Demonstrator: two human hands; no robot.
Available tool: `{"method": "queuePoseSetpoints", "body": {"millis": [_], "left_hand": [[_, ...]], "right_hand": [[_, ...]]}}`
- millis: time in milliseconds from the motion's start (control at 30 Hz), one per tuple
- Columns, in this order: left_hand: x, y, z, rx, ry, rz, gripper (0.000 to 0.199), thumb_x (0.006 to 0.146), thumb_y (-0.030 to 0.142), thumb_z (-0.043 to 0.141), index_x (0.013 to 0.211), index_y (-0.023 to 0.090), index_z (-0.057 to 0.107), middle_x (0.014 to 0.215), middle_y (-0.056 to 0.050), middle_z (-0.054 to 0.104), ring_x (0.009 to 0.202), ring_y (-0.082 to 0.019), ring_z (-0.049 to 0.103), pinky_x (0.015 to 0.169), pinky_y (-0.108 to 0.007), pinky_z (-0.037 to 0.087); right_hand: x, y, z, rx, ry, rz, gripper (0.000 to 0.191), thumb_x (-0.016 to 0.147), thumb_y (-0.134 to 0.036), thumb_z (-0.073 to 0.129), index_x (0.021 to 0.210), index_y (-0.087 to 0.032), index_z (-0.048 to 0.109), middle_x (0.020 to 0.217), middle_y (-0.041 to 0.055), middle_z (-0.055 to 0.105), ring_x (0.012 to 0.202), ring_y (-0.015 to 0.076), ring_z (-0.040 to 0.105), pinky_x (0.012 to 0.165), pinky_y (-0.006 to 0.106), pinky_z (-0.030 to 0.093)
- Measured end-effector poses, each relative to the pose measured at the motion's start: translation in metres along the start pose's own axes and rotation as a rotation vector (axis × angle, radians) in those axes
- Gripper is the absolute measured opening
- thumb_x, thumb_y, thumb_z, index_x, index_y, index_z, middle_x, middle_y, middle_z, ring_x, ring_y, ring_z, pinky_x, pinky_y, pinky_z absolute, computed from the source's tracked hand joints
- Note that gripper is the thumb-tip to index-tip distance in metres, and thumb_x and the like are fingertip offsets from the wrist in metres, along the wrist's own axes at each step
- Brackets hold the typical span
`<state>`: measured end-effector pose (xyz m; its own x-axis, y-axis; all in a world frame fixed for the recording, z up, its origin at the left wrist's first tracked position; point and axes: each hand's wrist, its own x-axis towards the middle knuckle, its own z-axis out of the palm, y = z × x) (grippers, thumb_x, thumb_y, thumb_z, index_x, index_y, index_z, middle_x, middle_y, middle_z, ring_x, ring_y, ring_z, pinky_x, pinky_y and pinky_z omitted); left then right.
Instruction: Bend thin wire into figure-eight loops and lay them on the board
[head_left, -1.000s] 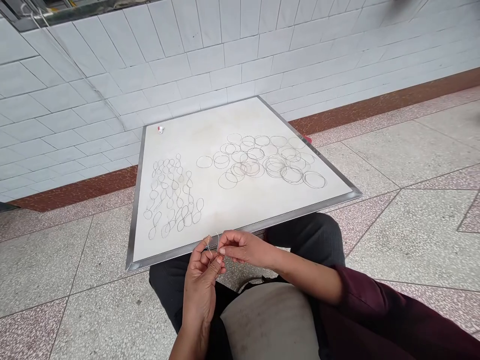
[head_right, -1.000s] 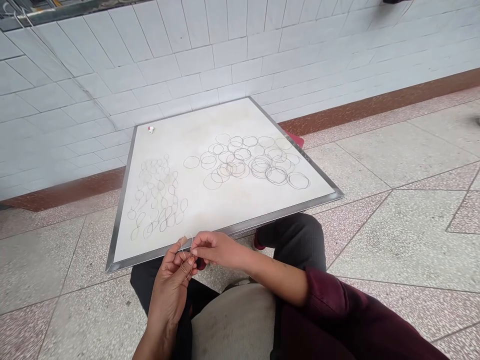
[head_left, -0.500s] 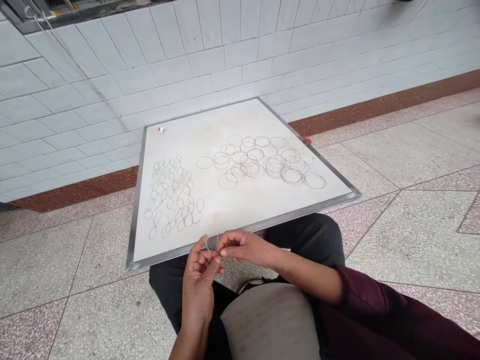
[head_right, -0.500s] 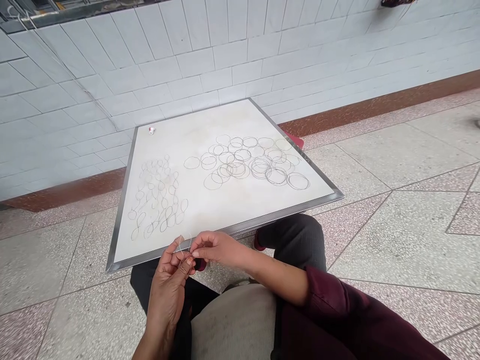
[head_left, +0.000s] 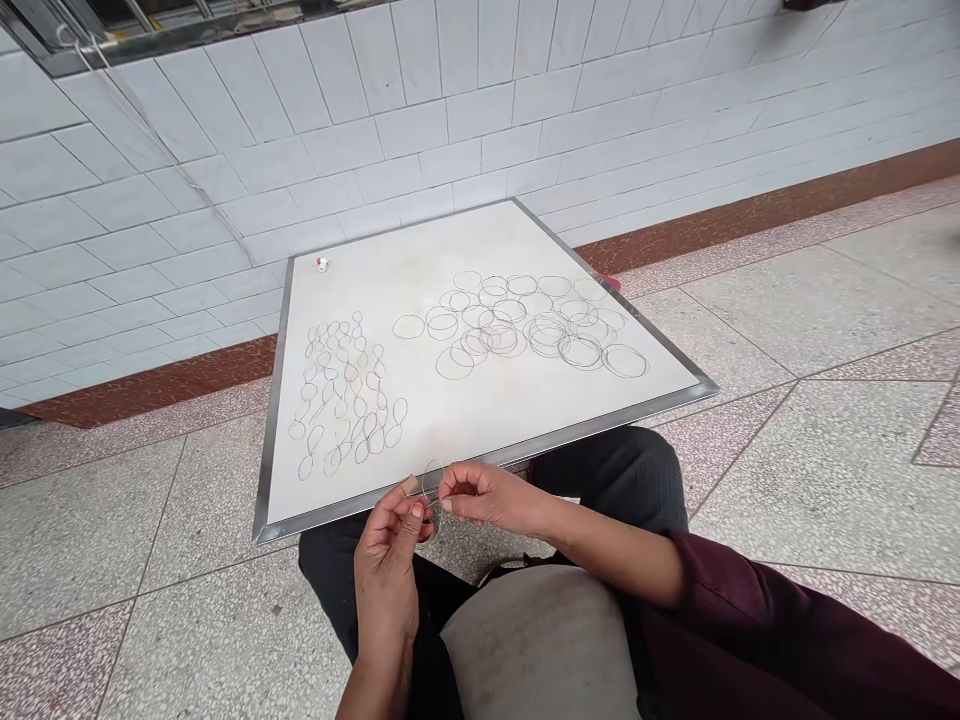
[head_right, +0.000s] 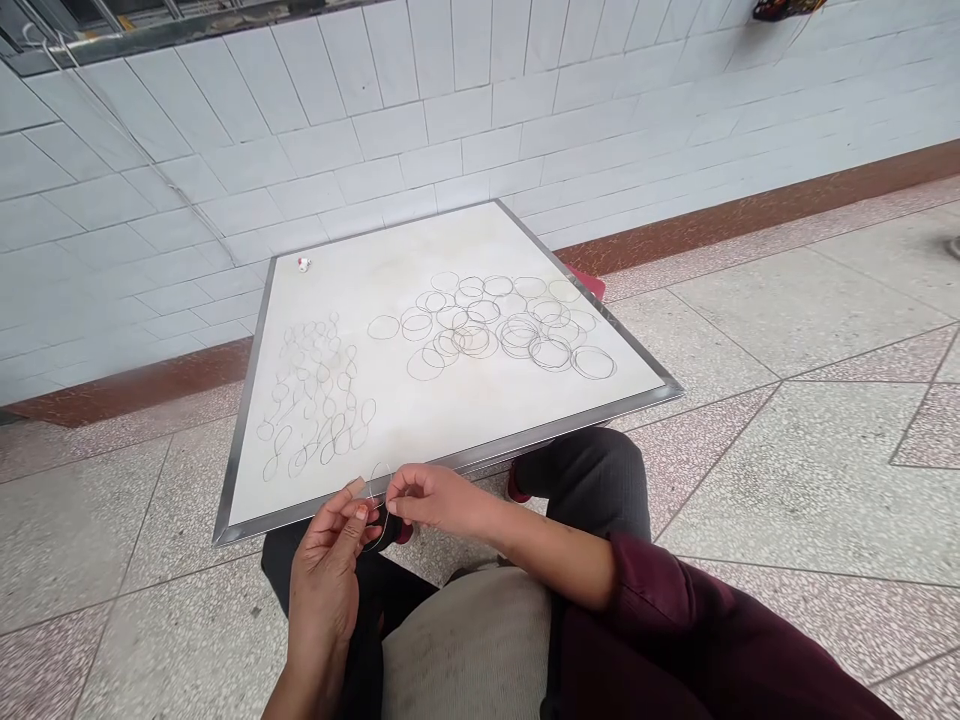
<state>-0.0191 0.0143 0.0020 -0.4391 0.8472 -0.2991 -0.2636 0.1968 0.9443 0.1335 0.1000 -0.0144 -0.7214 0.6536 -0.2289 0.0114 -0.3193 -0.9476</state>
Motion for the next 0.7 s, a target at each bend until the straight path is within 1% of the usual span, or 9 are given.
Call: {"method": "queuePoseSetpoints", "body": {"millis": [67, 167, 300, 433, 567, 700], "left_hand": [[0.0, 0.001, 0.001, -0.022, -0.013, -0.006, 0.049, 0.068, 0.036, 0.084, 0.112, 0.019, 0.071, 0.087, -0.003, 0.07, 0.08, -0.016, 0.063, 0.074, -0.029, 0.052], [-0.001, 0.0, 0.003, -0.05, -0.037, -0.017, 0.052, 0.064, 0.03, 0.086, 0.113, 0.018, 0.071, 0.085, -0.002, 0.07, 0.073, -0.013, 0.06, 0.072, -0.028, 0.051], [-0.001, -0.001, 0.005, -0.121, -0.012, -0.041, 0.053, 0.062, 0.026, 0.087, 0.111, 0.02, 0.07, 0.081, 0.0, 0.069, 0.07, -0.011, 0.06, 0.071, -0.027, 0.05], [-0.002, -0.001, 0.006, -0.188, -0.029, -0.056, 0.052, 0.062, 0.024, 0.086, 0.111, 0.02, 0.07, 0.08, 0.001, 0.069, 0.071, -0.011, 0.062, 0.073, -0.026, 0.05], [-0.005, 0.0, 0.006, -0.153, -0.03, -0.032, 0.054, 0.064, 0.025, 0.085, 0.115, 0.019, 0.067, 0.081, -0.001, 0.071, 0.072, -0.013, 0.063, 0.073, -0.028, 0.05], [-0.007, -0.002, 0.008, -0.129, -0.008, 0.006, 0.053, 0.066, 0.028, 0.084, 0.115, 0.019, 0.066, 0.076, 0.001, 0.069, 0.065, -0.011, 0.06, 0.069, -0.027, 0.05]], "right_hand": [[0.0, 0.0, -0.001, -0.011, -0.001, 0.012, 0.023, 0.083, -0.04, 0.069, 0.087, -0.019, 0.06, 0.072, -0.0025, 0.061, 0.065, 0.0112, 0.058, 0.055, 0.022, 0.039], [-0.001, 0.002, -0.001, -0.003, 0.012, 0.013, 0.026, 0.082, -0.042, 0.069, 0.087, -0.019, 0.06, 0.072, -0.0021, 0.062, 0.066, 0.0116, 0.059, 0.055, 0.022, 0.04], [-0.003, 0.004, 0.005, 0.018, 0.001, -0.005, 0.03, 0.084, -0.046, 0.068, 0.088, -0.018, 0.057, 0.072, -0.0019, 0.061, 0.064, 0.0109, 0.059, 0.052, 0.02, 0.042], [-0.004, 0.007, 0.013, 0.052, -0.007, -0.02, 0.034, 0.085, -0.05, 0.065, 0.089, -0.018, 0.054, 0.075, -0.0014, 0.062, 0.061, 0.0096, 0.058, 0.051, 0.02, 0.044], [-0.005, 0.009, 0.017, 0.067, 0.002, -0.018, 0.037, 0.084, -0.053, 0.066, 0.089, -0.019, 0.053, 0.074, -0.0019, 0.063, 0.059, 0.009, 0.058, 0.05, 0.02, 0.044], [-0.004, 0.012, 0.018, 0.058, 0.011, -0.027, 0.039, 0.082, -0.054, 0.067, 0.088, -0.018, 0.053, 0.073, -0.0022, 0.064, 0.056, 0.0084, 0.058, 0.05, 0.02, 0.042]]}}
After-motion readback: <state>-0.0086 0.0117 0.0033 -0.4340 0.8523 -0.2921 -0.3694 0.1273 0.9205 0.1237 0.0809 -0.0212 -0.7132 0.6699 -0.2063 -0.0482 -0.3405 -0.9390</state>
